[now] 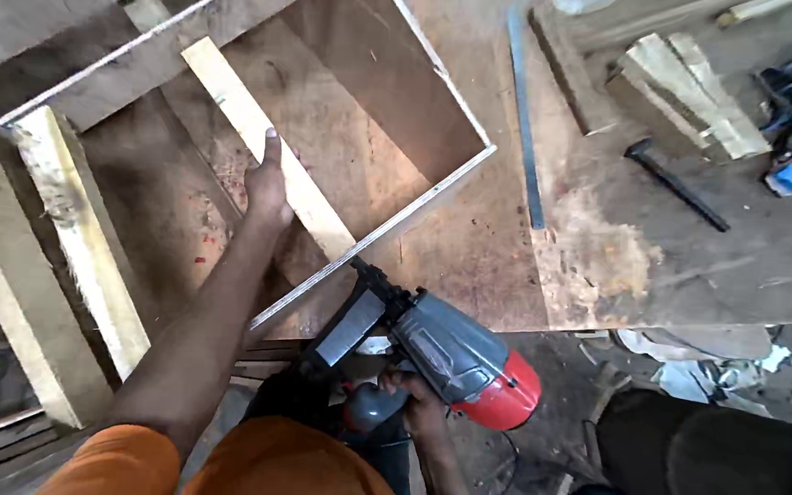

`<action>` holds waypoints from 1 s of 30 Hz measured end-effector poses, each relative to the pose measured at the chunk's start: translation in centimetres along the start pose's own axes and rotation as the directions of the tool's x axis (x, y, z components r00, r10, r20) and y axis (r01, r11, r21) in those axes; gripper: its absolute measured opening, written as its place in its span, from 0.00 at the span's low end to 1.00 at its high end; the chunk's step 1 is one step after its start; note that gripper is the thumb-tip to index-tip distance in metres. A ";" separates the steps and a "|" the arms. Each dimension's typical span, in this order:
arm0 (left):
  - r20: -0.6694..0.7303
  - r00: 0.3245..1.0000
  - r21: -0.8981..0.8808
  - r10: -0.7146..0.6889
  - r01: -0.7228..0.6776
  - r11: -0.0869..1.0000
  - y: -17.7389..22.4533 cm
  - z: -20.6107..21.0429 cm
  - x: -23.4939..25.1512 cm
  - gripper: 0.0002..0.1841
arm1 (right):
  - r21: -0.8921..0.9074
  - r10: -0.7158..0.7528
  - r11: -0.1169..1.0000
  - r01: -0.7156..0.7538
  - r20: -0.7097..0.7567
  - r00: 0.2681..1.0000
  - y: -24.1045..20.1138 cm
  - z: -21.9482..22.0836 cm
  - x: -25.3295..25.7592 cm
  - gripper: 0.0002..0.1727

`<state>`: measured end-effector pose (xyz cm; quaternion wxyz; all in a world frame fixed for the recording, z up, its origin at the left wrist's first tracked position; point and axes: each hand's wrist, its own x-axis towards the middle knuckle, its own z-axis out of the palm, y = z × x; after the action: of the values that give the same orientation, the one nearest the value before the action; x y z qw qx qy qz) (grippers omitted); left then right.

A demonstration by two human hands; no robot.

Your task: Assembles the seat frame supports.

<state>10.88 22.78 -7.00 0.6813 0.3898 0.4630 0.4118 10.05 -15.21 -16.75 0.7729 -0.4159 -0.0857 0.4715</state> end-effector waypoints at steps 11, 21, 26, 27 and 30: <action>0.023 1.000 -0.038 -0.005 0.006 0.999 0.0 0.2 0.0 0.25 | 0.016 0.006 1.000 -0.006 0.023 1.000 0.8 1.1 -0.7 0.05; 0.090 0.992 0.124 -0.083 0.071 0.990 1.0 -0.6 -1.0 0.36 | -0.137 0.069 0.988 -0.068 0.006 0.998 -8.7 -1.9 -2.3 0.04; -0.087 0.996 0.462 -0.015 0.054 0.885 0.7 -0.7 -4.5 0.38 | -0.663 -0.096 0.732 -0.158 -0.330 0.939 -21.8 -3.7 0.9 0.16; -0.107 0.990 0.551 0.092 -0.018 0.835 0.3 -0.9 -5.0 0.35 | -0.757 -0.123 0.605 -0.248 -0.396 0.910 -24.6 -3.8 2.0 0.24; 0.016 0.890 0.736 0.455 -0.319 0.597 -0.5 -0.7 -7.6 0.35 | -0.906 -0.147 0.219 -0.361 -0.396 0.906 -30.6 -5.6 7.1 0.43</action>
<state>8.52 15.68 -5.32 0.3232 0.6790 0.5478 0.3667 36.91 -19.12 0.01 0.3080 -0.8957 -0.1697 0.2720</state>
